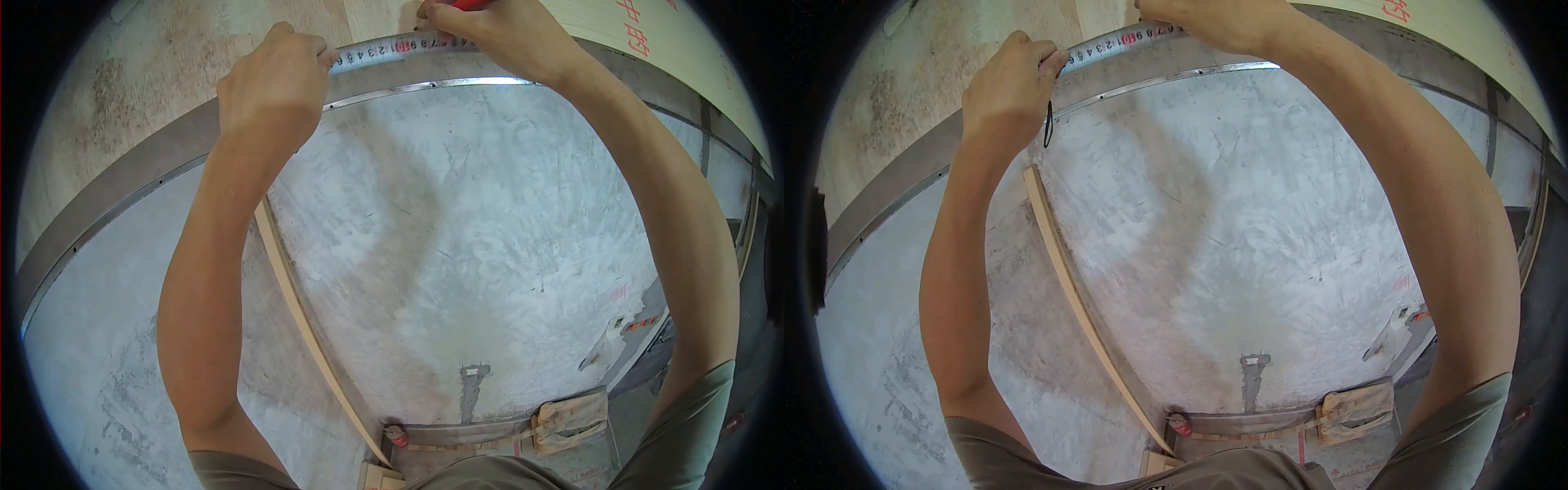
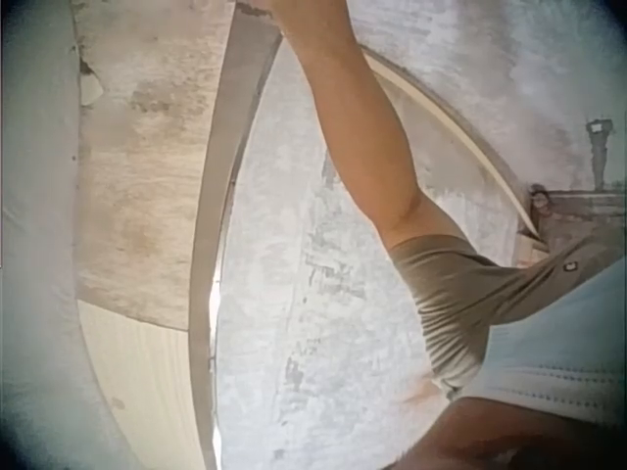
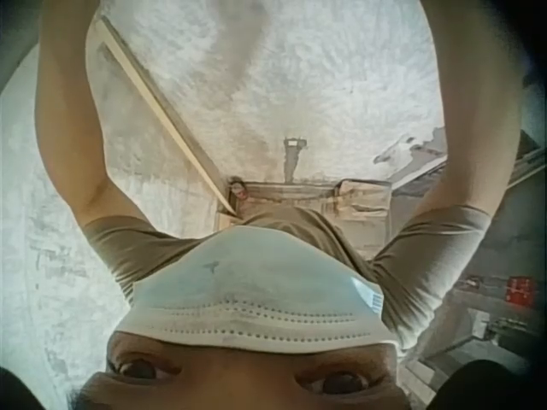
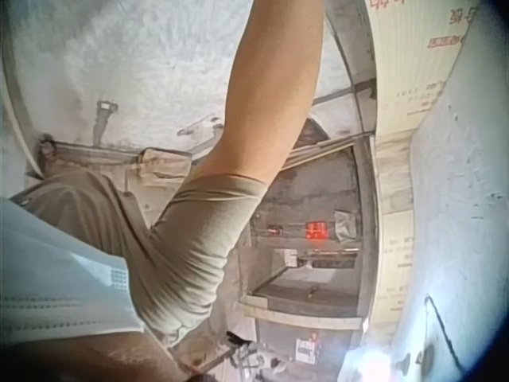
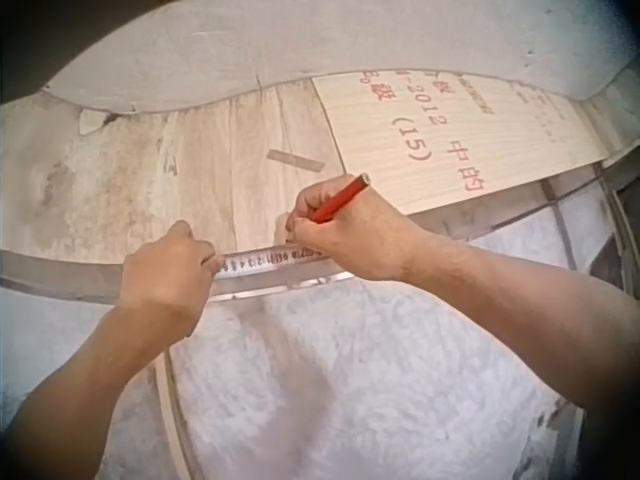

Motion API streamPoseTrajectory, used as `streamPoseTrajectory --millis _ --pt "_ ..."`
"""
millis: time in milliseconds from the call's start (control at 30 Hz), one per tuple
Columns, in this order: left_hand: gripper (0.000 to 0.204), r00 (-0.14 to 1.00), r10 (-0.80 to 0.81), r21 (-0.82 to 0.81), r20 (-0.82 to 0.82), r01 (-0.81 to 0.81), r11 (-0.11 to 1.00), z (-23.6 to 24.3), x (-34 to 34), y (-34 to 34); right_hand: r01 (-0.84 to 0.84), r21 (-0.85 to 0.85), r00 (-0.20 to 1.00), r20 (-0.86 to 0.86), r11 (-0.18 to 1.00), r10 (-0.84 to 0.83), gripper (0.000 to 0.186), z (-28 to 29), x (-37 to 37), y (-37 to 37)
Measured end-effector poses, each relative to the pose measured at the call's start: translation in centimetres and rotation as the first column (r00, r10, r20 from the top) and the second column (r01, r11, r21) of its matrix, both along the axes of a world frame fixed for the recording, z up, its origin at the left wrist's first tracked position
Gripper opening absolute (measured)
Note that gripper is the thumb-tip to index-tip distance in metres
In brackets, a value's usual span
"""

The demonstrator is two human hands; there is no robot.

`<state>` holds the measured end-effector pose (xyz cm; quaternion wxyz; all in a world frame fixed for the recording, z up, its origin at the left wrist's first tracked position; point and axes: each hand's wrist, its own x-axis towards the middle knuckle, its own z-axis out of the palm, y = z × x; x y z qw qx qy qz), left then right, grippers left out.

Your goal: Measuring wall segments, selecting wooden strips, and applying white paint or primer to them at a renovation site.

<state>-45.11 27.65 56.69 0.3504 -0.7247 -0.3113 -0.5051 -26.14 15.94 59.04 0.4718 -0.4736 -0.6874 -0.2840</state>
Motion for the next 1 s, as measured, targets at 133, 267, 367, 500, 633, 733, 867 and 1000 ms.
streamPoseTrajectory --millis 133,267,367,500,633,733,867,1000 --pt "0.025 0.990 -0.066 0.050 -0.126 0.073 0.996 -2.2 -0.9 0.8 0.022 -0.040 0.999 -0.046 0.999 -0.024 0.022 0.2 -0.6 -0.4" --pt "0.015 0.951 -0.106 0.006 -0.292 0.113 0.994 -7.1 -1.0 1.0 -0.020 0.005 1.000 -0.021 1.000 0.020 0.022 0.1 0.2 0.4" --pt "0.011 0.905 -0.245 -0.089 -0.347 0.228 0.970 -10.8 -1.0 0.7 -0.016 0.034 1.000 -0.011 0.999 0.016 0.022 0.3 1.0 0.9" --pt "0.012 0.859 -0.391 -0.239 -0.330 0.324 0.915 -13.9 -1.6 -0.2 -0.005 0.039 1.000 -0.012 0.999 0.005 0.023 0.2 0.4 0.6" --pt "0.012 0.851 -0.410 -0.290 -0.328 0.322 0.901 -14.8 -2.3 -0.2 -0.019 0.000 1.000 -0.006 1.000 0.019 0.022 0.2 0.6 1.1" --pt "0.014 0.856 -0.398 -0.299 -0.330 0.305 0.904 -14.7 -2.4 -0.1 -0.159 0.223 0.987 0.050 0.962 0.152 0.020 0.5 1.3 1.6" --pt "0.017 0.871 -0.414 -0.312 -0.266 0.328 0.891 -14.2 -2.8 0.9 0.030 -0.016 0.997 0.069 0.999 -0.029 0.023 -0.9 0.7 -0.7" --pt "0.027 0.953 -0.299 -0.394 -0.053 0.255 0.883 -13.0 -4.6 2.5 -0.458 -0.282 0.888 -0.185 0.843 0.421 0.030 -10.1 -1.0 -3.3"
